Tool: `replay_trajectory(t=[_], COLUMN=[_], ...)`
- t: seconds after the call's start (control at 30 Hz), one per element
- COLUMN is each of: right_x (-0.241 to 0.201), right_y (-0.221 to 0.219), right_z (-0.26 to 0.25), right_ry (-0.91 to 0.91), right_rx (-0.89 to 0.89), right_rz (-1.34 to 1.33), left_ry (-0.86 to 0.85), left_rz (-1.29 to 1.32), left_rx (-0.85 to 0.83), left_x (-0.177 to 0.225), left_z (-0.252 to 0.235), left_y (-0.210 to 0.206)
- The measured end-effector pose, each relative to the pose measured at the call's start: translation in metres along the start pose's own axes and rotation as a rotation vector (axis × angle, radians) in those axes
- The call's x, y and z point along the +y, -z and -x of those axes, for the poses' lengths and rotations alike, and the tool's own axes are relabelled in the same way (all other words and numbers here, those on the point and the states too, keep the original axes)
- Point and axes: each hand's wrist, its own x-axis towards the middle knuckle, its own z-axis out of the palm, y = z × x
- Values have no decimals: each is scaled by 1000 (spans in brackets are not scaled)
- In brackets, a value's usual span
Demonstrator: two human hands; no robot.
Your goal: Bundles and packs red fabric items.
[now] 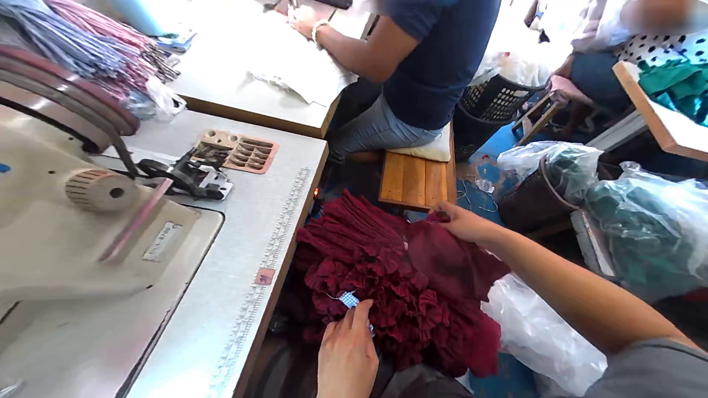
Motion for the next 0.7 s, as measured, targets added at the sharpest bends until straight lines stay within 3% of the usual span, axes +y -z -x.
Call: replay_trajectory(t=[0.07,0.13,0.27,0.33,0.4,0.6,0.7], right_x=[-29,-37,-47,-52,-45,-9,-17], right_y=[2,-15,-55,-53,-43,-14,-18], right_z=[-4,-14,3,20,29,13,1], right_ry=[90,217,123,78,48,-11,-94], right_rx=[-16,-20,-176,-163,-104,193,227], right_rz=[-13,176,478,462,274,-623,-782], left_ry=[16,42,62,60,56,51,62], left_rz=[-12,-24,-9,-8,-1,-56,-79], left_rx=[11,-16,-51,-30,-11,-19,-14], left_x=[2,4,4,2,1,6,7], left_z=[0,-1,-4,-1,1,-3,-1], left_y=[-3,-2,-1,-3,-5,-5,-7])
